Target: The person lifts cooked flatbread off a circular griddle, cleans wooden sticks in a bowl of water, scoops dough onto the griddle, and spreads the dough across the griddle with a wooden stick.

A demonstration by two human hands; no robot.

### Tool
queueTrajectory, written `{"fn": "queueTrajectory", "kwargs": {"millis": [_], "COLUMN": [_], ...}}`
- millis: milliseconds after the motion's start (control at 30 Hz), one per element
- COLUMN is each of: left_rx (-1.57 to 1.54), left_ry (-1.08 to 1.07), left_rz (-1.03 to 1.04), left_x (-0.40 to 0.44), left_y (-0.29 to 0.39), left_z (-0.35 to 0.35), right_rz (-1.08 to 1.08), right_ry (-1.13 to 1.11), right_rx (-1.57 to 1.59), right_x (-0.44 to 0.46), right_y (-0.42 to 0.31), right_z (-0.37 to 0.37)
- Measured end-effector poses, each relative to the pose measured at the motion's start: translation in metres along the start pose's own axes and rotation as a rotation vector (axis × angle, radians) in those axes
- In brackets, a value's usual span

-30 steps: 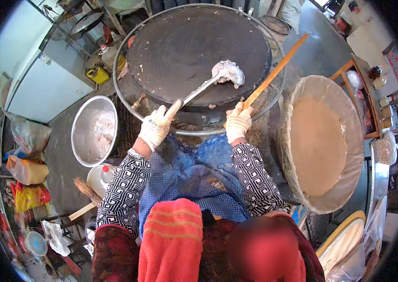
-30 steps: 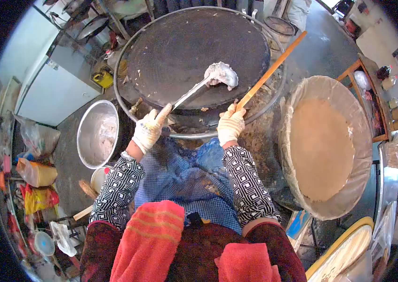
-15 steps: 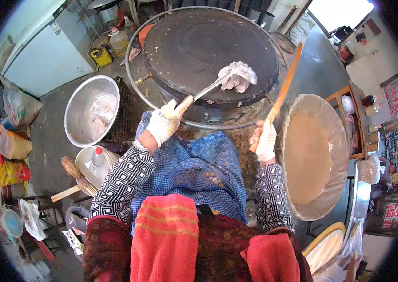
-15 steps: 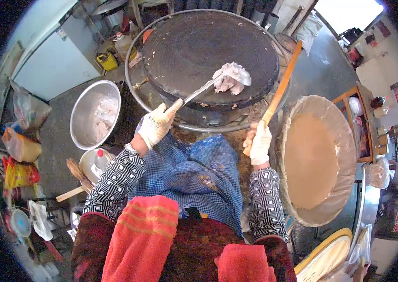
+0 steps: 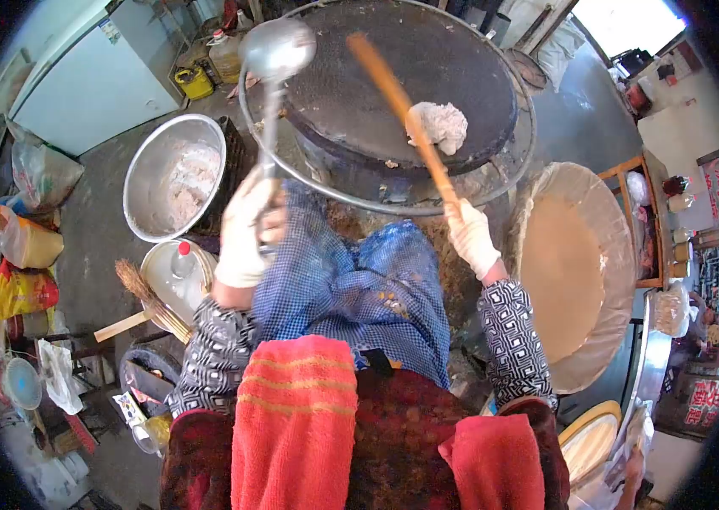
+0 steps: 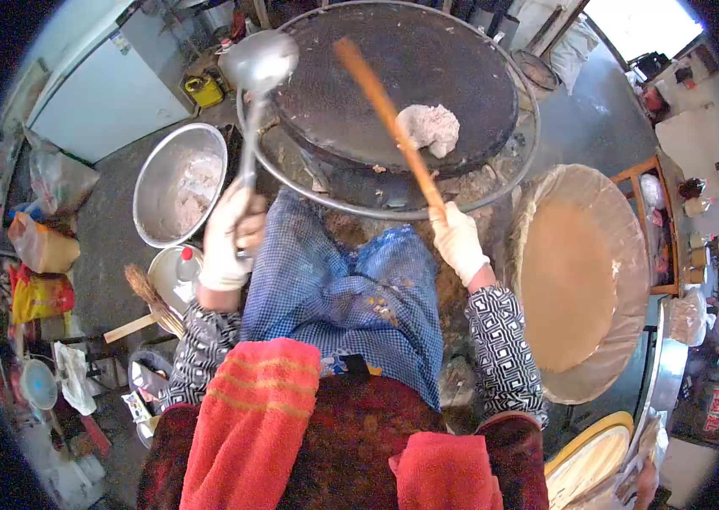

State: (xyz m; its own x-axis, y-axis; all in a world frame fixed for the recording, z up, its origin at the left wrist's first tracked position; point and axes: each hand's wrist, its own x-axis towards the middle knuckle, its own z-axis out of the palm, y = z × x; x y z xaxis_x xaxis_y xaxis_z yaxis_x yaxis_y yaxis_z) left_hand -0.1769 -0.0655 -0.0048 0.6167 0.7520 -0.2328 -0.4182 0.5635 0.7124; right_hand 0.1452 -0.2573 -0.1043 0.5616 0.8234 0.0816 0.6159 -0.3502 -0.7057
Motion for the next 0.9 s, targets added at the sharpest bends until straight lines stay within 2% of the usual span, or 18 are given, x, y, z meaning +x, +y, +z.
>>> {"fn": "queueTrajectory", "kwargs": {"millis": [33,100,133,167,200,233,267,333,367,400,467,500,567,633,700,767,833,900], "left_rx": [-0.006,0.433,0.594,0.785,0.874,1.077,1.378,1.827,1.955,1.955,2.148,2.121,2.111,2.064,2.166,2.377,2.392,2.262], "left_ry": [0.050,0.438,0.527,0.515,0.633,0.585,0.726,0.575,0.470,0.466,0.560,0.567,0.605,0.560,0.577,0.565,0.459,0.208], "left_rz": [0.046,0.191,0.273,0.230,0.182,0.141,-0.071,0.050,0.144,0.153,-0.084,-0.190,-0.227,-0.354,-0.365,-0.151,0.200,0.390], "left_x": [-0.010,-0.033,-0.037,-0.038,-0.041,-0.043,-0.040,-0.042,-0.041,-0.034,-0.034,-0.032,-0.026,-0.016,-0.027,-0.021,-0.007,0.012], "left_y": [0.009,0.025,0.027,0.034,0.040,0.048,0.057,0.057,0.054,0.050,0.037,0.035,0.029,0.024,0.032,0.032,0.034,0.028], "left_z": [-0.020,-0.052,-0.085,-0.150,-0.180,-0.235,-0.262,-0.336,-0.348,-0.352,-0.356,-0.327,-0.314,-0.328,-0.245,-0.212,-0.170,-0.117], "right_rz": [-0.257,-0.145,-0.051,-0.150,-0.064,0.019,0.027,0.180,0.077,-0.070,-0.285,-0.319,0.249,0.212,0.130,0.088,0.153,0.136], "right_ry": [0.037,-0.080,-0.193,-0.174,-0.094,-0.009,-0.001,-0.177,-0.156,-0.079,0.013,-0.365,-0.045,0.044,0.007,-0.068,0.003,0.041], "right_rx": [-0.437,-0.557,-0.688,-0.742,-0.715,-0.689,-0.678,-0.219,-0.159,-0.316,-0.491,-0.673,-0.362,-0.372,-0.455,-0.526,-0.527,-0.580], "right_x": [0.002,0.006,0.009,0.012,0.024,0.033,0.035,0.041,0.030,0.016,0.001,0.021,0.040,0.048,0.037,0.034,0.048,0.059], "right_y": [0.013,0.007,0.001,-0.002,0.017,0.032,0.035,0.028,0.015,-0.009,-0.021,-0.009,-0.018,-0.023,-0.041,-0.029,0.001,0.015], "right_z": [0.010,0.015,0.014,0.001,0.002,0.007,0.016,0.030,0.035,0.038,0.047,0.043,0.011,0.012,0.013,0.018,0.001,0.008]}}
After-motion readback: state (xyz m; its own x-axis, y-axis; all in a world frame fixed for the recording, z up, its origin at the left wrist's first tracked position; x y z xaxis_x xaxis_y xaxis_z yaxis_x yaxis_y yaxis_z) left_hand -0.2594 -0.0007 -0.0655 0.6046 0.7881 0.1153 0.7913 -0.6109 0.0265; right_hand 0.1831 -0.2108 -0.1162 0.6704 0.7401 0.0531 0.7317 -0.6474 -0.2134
